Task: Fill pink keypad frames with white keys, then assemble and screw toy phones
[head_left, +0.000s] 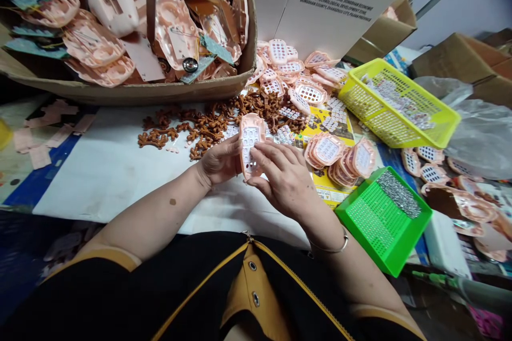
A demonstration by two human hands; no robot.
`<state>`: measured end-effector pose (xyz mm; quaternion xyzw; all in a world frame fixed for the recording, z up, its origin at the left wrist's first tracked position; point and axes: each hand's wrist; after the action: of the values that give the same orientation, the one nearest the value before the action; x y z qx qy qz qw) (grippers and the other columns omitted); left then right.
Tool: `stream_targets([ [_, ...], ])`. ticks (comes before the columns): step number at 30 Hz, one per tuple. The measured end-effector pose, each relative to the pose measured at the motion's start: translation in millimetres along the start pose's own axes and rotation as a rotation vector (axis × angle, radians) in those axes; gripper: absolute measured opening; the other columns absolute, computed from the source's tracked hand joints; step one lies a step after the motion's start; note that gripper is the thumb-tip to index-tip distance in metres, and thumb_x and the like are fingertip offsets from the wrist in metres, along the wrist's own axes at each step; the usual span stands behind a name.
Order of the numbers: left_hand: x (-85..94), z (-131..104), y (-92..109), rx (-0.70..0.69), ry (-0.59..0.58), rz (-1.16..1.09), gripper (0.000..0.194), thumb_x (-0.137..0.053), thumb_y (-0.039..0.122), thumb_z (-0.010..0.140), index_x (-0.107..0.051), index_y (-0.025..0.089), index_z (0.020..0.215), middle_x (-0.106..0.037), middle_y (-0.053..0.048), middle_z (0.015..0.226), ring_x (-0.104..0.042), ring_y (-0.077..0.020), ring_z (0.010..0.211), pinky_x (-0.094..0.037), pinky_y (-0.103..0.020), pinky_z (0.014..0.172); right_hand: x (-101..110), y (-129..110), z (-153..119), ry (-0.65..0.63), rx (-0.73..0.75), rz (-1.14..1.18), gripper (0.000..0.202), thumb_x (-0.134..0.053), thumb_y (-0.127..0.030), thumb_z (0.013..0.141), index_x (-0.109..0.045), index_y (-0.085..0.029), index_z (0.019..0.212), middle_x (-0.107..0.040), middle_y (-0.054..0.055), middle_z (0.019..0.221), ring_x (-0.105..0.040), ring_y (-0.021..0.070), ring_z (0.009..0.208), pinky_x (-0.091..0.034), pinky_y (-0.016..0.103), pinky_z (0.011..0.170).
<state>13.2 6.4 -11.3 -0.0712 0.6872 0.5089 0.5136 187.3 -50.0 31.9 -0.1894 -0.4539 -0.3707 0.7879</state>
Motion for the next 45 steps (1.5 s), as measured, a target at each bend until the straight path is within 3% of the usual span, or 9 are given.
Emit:
stream_targets([
  [4,-0.7,-1,-2,0.004,-0.016,-0.027,0.043,-0.086,0.046,0.066,-0.073,0.020,0.098,-0.075,-0.002,0.090,-0.073,-0.0197,0.089,-0.055,-0.030,0.083,-5,-2,-5,0.058,0.013,0.003,0.057,-0.043,-0.055,0.101,-0.054,-0.013,0.139,-0.064,0.018,0.137,-0.055,0.0282,0.132,-0.040,0.043,0.109],
  [8,-0.8,-2,5,-0.001,-0.014,0.020,0.052,-0.082,0.050,0.069,-0.071,0.019,0.109,-0.075,-0.010,0.112,-0.068,-0.0310,0.114,-0.053,-0.042,0.096,-6,5,-6,0.058,0.036,0.096,0.059,-0.035,-0.057,0.102,-0.052,-0.017,0.142,-0.063,0.015,0.138,-0.054,0.0262,0.134,-0.041,0.043,0.110],
  [12,-0.5,-6,33,-0.259,-0.031,0.009,0.057,-0.077,0.053,0.075,-0.068,0.020,0.121,-0.071,-0.008,0.126,-0.067,-0.0312,0.113,-0.056,-0.046,0.094,-12,20,-11,0.142,-0.133,0.196,0.045,-0.044,-0.046,0.103,-0.057,-0.020,0.137,-0.066,0.016,0.131,-0.062,0.0271,0.120,-0.049,0.044,0.098],
  [16,-2.5,-14,57,-0.442,-0.061,0.039,0.041,-0.054,0.046,0.094,-0.066,0.022,0.126,-0.068,-0.003,0.127,-0.066,-0.0246,0.112,-0.058,-0.041,0.092,-32,16,-10,-0.141,-0.115,0.276,0.029,-0.051,-0.036,0.101,-0.069,-0.018,0.114,-0.074,0.012,0.108,-0.066,0.0245,0.097,-0.049,0.039,0.085],
  [21,-3.0,-16,57,-0.428,-0.006,0.138,0.052,-0.064,0.051,0.085,-0.063,0.022,0.129,-0.065,-0.006,0.133,-0.063,-0.0302,0.119,-0.056,-0.047,0.097,-58,-25,17,-0.487,0.066,0.259,0.033,-0.046,-0.033,0.103,-0.071,-0.012,0.104,-0.072,0.016,0.101,-0.060,0.0247,0.089,-0.044,0.038,0.079],
  [26,2.1,-14,55,-0.411,-0.033,0.094,0.049,-0.050,0.043,0.092,-0.056,0.020,0.135,-0.063,-0.009,0.139,-0.054,-0.0339,0.135,-0.044,-0.058,0.111,-64,-46,31,-0.611,0.060,0.054,0.034,-0.036,-0.015,0.102,-0.069,-0.009,0.107,-0.068,0.017,0.089,-0.056,0.0252,0.082,-0.040,0.037,0.072],
  [30,-0.9,-14,58,-0.377,0.018,0.031,0.049,-0.025,0.028,0.102,-0.048,0.015,0.143,-0.067,-0.011,0.132,-0.059,-0.0296,0.130,-0.048,-0.056,0.106,-67,-24,8,-0.396,-0.092,0.228,0.032,-0.045,-0.016,0.098,-0.067,-0.012,0.121,-0.068,0.011,0.087,-0.057,0.0214,0.077,-0.046,0.036,0.071],
  [37,2.3,-5,39,-0.192,0.198,-0.036,0.060,-0.065,0.046,0.086,-0.052,0.023,0.141,-0.065,-0.009,0.137,-0.057,-0.0374,0.134,-0.053,-0.052,0.103,-53,14,-17,0.202,-0.883,1.143,0.030,-0.076,-0.035,0.079,-0.071,-0.026,0.107,-0.069,-0.003,0.076,-0.065,0.0129,0.065,-0.058,0.031,0.064],
  [45,10.5,0,11,-0.042,0.010,0.129,0.065,-0.081,0.048,0.069,-0.064,0.021,0.126,-0.063,-0.015,0.141,-0.066,-0.0406,0.120,-0.058,-0.049,0.091,-18,15,-16,0.413,-0.863,1.215,0.024,-0.087,-0.035,0.071,-0.078,-0.029,0.093,-0.075,-0.002,0.083,-0.070,0.0124,0.070,-0.064,0.033,0.070],
])
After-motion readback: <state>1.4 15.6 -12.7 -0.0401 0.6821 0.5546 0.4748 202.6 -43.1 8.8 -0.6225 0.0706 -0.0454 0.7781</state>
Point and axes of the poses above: each hand's wrist, its own z-axis towards the middle knuckle, its own x-axis out of the back of the hand, y = z × x
